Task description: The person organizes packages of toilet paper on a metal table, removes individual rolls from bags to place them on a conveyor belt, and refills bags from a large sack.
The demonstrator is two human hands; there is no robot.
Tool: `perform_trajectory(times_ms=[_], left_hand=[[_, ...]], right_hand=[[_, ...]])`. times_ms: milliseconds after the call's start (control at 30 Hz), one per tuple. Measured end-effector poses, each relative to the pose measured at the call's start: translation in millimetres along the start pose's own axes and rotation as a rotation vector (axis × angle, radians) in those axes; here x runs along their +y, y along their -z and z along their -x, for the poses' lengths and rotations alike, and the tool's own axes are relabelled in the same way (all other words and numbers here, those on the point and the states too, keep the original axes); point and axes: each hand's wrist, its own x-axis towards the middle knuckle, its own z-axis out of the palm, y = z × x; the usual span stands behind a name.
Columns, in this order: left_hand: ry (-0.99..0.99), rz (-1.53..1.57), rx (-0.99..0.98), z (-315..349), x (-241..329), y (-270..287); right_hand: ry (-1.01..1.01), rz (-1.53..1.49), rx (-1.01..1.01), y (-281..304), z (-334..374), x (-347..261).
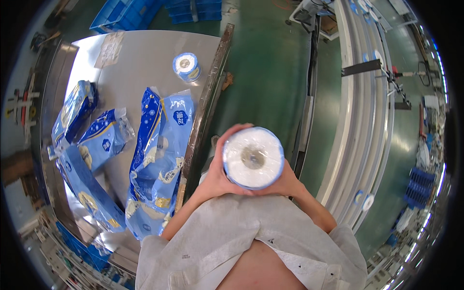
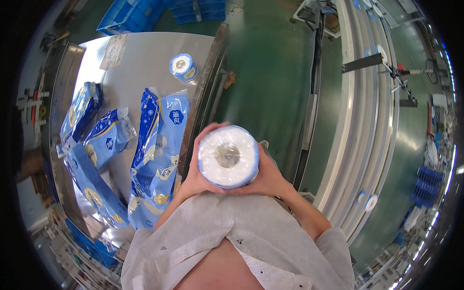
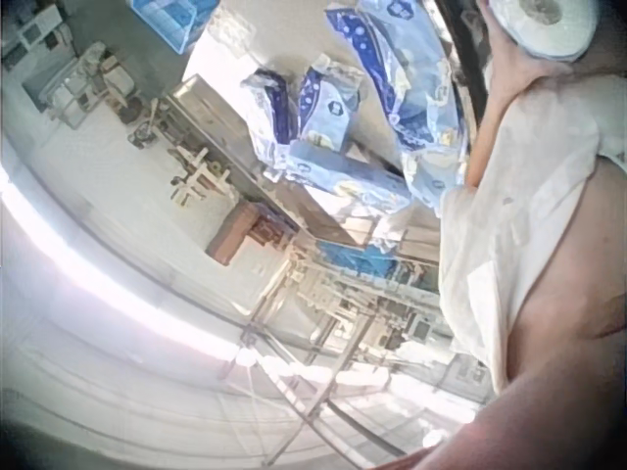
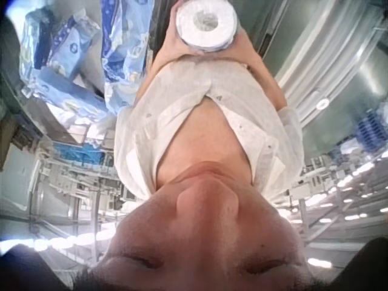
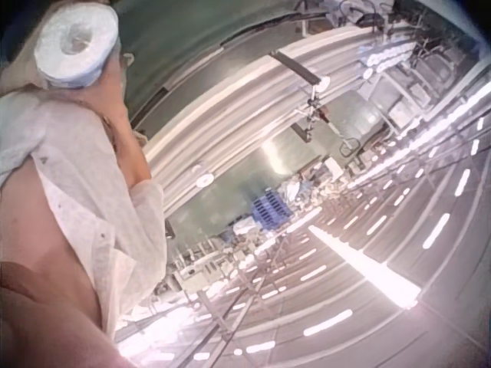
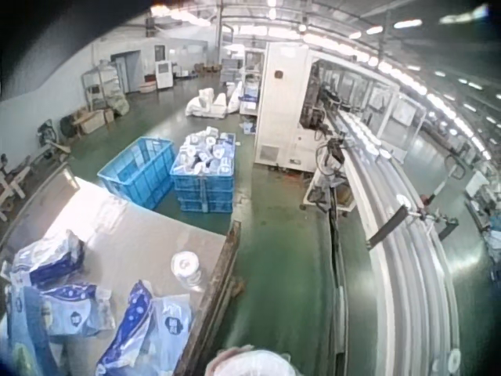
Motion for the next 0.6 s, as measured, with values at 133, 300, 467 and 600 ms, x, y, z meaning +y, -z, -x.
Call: perform_trajectory(times_ms=[133,300,467,600], left_hand=[[0.394,-0.211,-0.078,18,7,22],[0.269,-0.249,0.022,-4,-14,26],[0.336,0.096,0.110,-29,-64,-1],[0.359,0.006,0.125,-50,-91,-40]], right_hand=[[0.018,0.001,0.089,-13,-6,-10],[-0.014,-0.011,0.181,-3,-15,-16],[0.247,-0.533,0.403,5,-25,9],[0.371,-0.531,0.540,33,-16,15]])
